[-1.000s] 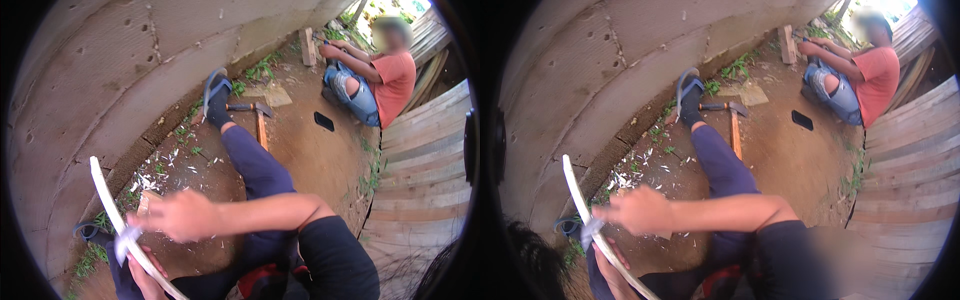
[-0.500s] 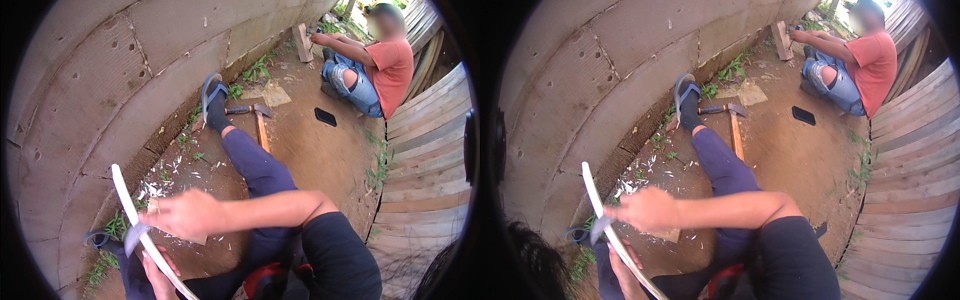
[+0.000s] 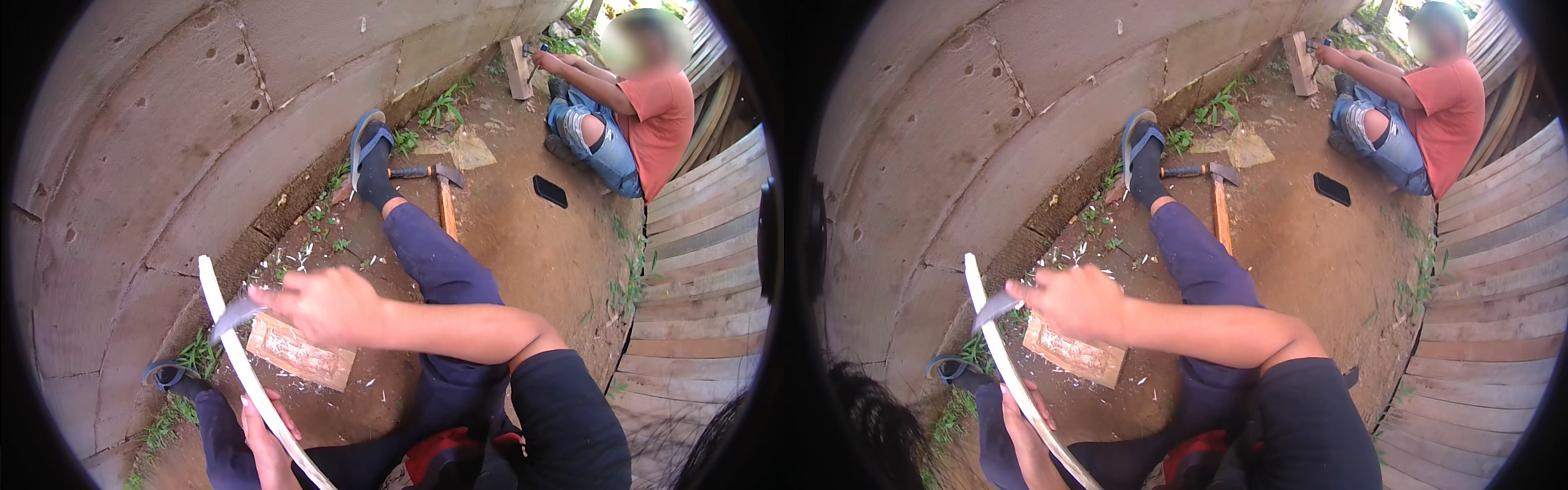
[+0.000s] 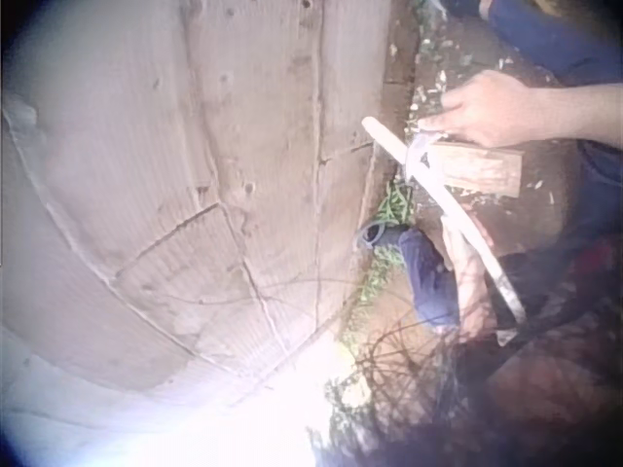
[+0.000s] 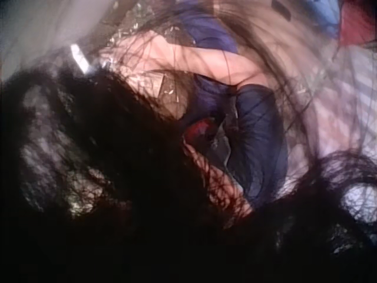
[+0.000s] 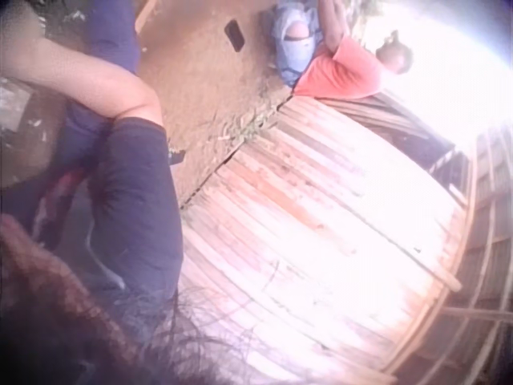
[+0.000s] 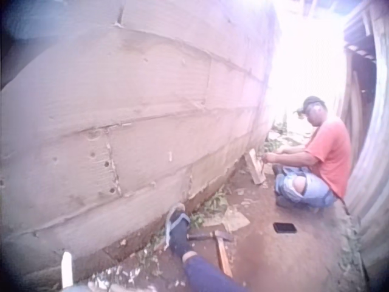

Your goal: The person carves a long piece of light-colored wood using a curved knife, holding the wood with one hand and shaving off thin strips with the other. The person repeatedly turns and repositions the wood to work on different sides while sitting on the ground.

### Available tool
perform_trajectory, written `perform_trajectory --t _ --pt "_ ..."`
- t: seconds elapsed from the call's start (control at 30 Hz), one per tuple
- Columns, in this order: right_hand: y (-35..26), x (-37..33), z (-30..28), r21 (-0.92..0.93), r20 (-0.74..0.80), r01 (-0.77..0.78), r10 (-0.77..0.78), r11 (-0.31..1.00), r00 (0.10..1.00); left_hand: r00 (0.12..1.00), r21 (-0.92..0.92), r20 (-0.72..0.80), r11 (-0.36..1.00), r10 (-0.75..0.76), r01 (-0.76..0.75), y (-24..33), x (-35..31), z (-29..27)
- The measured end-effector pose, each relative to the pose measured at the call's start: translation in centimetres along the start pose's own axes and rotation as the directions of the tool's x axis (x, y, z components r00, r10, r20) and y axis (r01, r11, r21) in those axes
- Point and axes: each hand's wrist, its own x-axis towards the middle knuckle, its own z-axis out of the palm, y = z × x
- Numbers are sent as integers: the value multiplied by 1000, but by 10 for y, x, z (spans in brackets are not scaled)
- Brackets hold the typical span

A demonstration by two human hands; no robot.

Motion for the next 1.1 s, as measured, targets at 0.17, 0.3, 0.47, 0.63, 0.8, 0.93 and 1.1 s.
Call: perform_trajectory --t 0.17,0.3,0.47,0.63,0.8,0.93,1.1 --pt "-14 -8 8 5 42 140 -140 990 989 1000 -1 13 1000 -7 7 2 -1 2" --pt "-2 -3 7 -7 -16 91 -91 996 996 1000 0 3 1000 5 -5 2 0 -2" --pt "-19 -5 6 22 72 135 -136 991 988 1000 21 5 999 25 -25 2 1 -1" --pt "-3 -3 -5 -17 52 62 -61 998 997 998 -32 58 999 23 -21 2 -1 -2" --pt "-1 -2 -2 7 53 81 -82 997 995 999 26 -14 999 44 -44 4 1 1" --pt "-9 -8 8 39 58 127 -129 991 990 998 -20 34 999 45 -45 4 -1 -2" --pt "1 5 2 49 123 39 -45 998 991 998 29 -6 998 58 -58 4 -1 -2"
